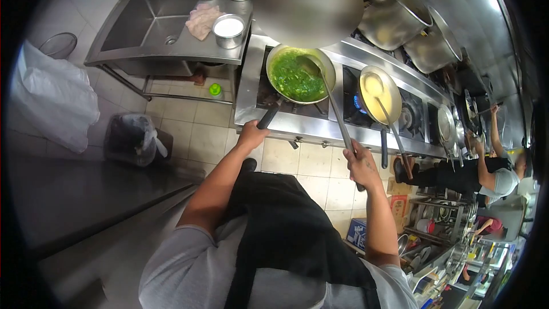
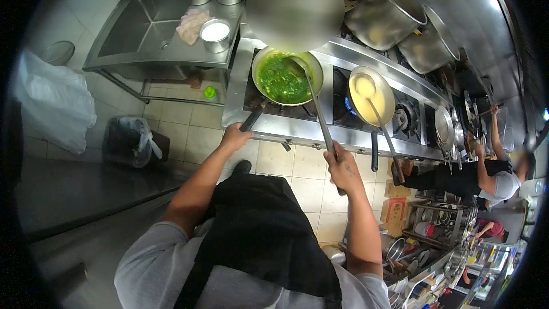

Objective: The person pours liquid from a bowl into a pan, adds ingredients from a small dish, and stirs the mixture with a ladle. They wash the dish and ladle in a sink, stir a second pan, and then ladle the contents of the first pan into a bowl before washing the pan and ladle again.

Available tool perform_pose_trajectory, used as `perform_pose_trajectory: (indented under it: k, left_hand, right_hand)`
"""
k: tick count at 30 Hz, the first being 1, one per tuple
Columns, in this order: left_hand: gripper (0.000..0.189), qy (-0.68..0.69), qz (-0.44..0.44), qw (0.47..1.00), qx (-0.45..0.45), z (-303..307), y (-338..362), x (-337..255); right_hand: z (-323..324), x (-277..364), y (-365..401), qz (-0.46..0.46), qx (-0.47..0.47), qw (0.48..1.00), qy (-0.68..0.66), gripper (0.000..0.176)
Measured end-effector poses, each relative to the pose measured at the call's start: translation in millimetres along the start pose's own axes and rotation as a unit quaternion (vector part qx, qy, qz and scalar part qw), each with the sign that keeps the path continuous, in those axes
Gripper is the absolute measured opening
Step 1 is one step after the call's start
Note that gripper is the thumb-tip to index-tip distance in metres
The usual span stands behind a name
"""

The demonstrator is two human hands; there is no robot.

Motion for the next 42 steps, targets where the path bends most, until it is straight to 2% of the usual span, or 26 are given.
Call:
perform_pose_trajectory:
  k: [1, 3, 6, 10, 12, 16, 20, 22, 25, 32, 36, 38, 42]
  left_hand:
    - [0.041, 0.000, -0.001, 1.000, 0.002, 2, 8, -14]
    - [0.049, 0.030, 0.056, 0.997, 0.049, 9, 24, -38]
    - [0.039, -0.004, 0.009, 1.000, 0.006, 6, 21, -32]
    - [0.036, 0.017, 0.028, 0.999, 0.036, 9, 25, -38]
    - [0.035, 0.041, 0.034, 0.998, 0.040, 9, 29, -43]
    - [0.036, 0.048, 0.048, 0.997, 0.047, 10, 29, -46]
    - [0.032, 0.056, 0.054, 0.996, 0.053, 11, 29, -46]
    - [0.030, 0.058, 0.059, 0.995, 0.058, 12, 28, -45]
    - [0.029, 0.065, 0.053, 0.994, 0.075, 12, 31, -47]
    - [0.026, 0.063, 0.045, 0.994, 0.071, 12, 32, -48]
    - [0.026, 0.062, 0.051, 0.994, 0.073, 13, 31, -49]
    - [0.026, 0.065, 0.056, 0.994, 0.075, 14, 34, -53]
    - [0.025, 0.080, 0.038, 0.993, 0.077, 12, 30, -47]
  right_hand:
    - [0, -8, -14, 0.024, -0.020, 0.999, 0.021, 0.042]
    - [-1, -24, -44, 0.051, -0.059, 0.995, 0.069, 0.043]
    - [-3, -44, -77, 0.087, -0.108, 0.982, 0.127, 0.041]
    - [-5, -37, -64, 0.101, -0.090, 0.983, 0.124, 0.032]
    - [-9, -19, -38, 0.007, 0.019, 0.999, -0.042, 0.024]
    - [-20, -11, -10, -0.052, 0.041, 0.983, -0.174, 0.020]
    - [-33, -17, 3, -0.027, 0.091, 0.963, -0.251, 0.017]
    - [-39, -13, 9, -0.019, 0.089, 0.966, -0.244, 0.015]
    - [-42, -1, 17, 0.001, 0.049, 0.987, -0.151, 0.030]
    - [-38, 1, 2, 0.005, -0.052, 0.995, -0.088, 0.029]
    - [-34, 7, 9, -0.008, -0.019, 0.990, -0.136, 0.027]
    - [-29, 2, 16, -0.024, 0.036, 0.976, -0.211, 0.027]
    - [-29, -3, 16, 0.005, 0.015, 0.975, -0.221, 0.029]
Point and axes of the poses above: each hand's wrist, its own y-axis away from the middle knuckle, its own z-axis out of the back of the hand, x = y × z, the point moved 1 cm from there along -y, towards the middle knuckle, and after that the axes turned 13 degrees about x, right-handed, at the moved point
